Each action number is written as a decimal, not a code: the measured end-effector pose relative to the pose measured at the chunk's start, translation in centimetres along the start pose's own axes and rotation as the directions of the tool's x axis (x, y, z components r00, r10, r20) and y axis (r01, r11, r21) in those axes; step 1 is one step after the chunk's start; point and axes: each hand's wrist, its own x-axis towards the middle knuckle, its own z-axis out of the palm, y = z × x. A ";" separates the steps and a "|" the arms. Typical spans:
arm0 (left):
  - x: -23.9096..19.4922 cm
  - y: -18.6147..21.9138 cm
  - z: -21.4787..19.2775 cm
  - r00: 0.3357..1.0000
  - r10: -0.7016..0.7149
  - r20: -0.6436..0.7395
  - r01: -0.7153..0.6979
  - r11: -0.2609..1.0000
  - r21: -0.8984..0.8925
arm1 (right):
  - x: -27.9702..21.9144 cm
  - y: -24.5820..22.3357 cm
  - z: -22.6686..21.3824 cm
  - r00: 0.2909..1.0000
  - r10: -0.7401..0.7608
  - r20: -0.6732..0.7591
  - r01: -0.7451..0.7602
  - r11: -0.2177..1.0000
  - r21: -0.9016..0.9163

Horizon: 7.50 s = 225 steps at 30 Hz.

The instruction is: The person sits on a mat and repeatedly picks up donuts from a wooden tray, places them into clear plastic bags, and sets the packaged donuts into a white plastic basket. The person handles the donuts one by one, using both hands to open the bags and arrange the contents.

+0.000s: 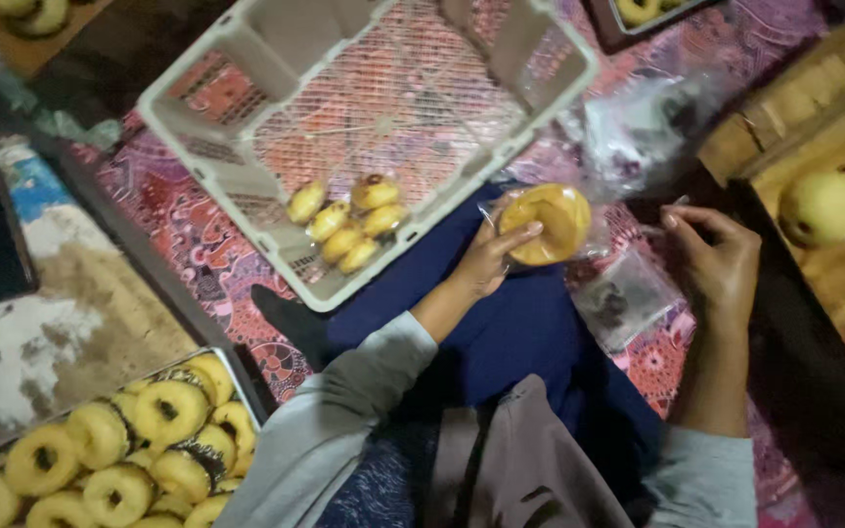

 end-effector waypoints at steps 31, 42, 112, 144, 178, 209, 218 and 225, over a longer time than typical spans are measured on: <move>8.8 23.3 -24.2 0.923 -0.161 -0.351 0.359 0.028 0.933 | 10.9 -14.9 36.6 0.357 -0.212 0.910 0.550 0.835 -0.022; 9.3 19.1 -5.2 0.877 0.383 0.291 -0.198 -0.263 0.944 | -0.6 9.1 6.4 0.835 0.081 0.545 -0.487 0.572 0.660; 11.3 -23.3 16.3 0.794 -0.602 0.086 0.565 0.679 -0.469 | -12.0 25.6 -14.6 0.347 0.159 -0.924 -0.227 0.970 0.081; 18.5 -13.7 8.2 0.913 -0.406 -0.050 0.349 0.836 -0.423 | 18.1 24.6 -16.9 0.611 0.261 -0.747 -0.535 0.832 -0.147; -0.6 -5.7 17.1 0.646 0.023 0.763 -0.744 -0.207 0.636 | -3.8 3.6 0.5 0.797 -0.214 -0.565 0.241 0.970 -0.027; -7.0 4.8 10.7 0.853 0.520 0.040 -0.315 0.452 0.834 | -5.9 -0.8 3.7 0.987 -0.050 0.153 -0.031 0.872 0.488; -5.4 3.5 5.9 0.937 0.290 -0.196 -0.013 0.589 0.808 | -11.0 3.6 13.5 0.928 0.057 0.368 -0.367 0.304 0.879; -4.2 1.3 1.9 0.964 0.203 0.172 -0.240 0.388 0.890 | -8.9 0.5 9.4 0.960 -0.110 -0.259 0.225 0.851 0.474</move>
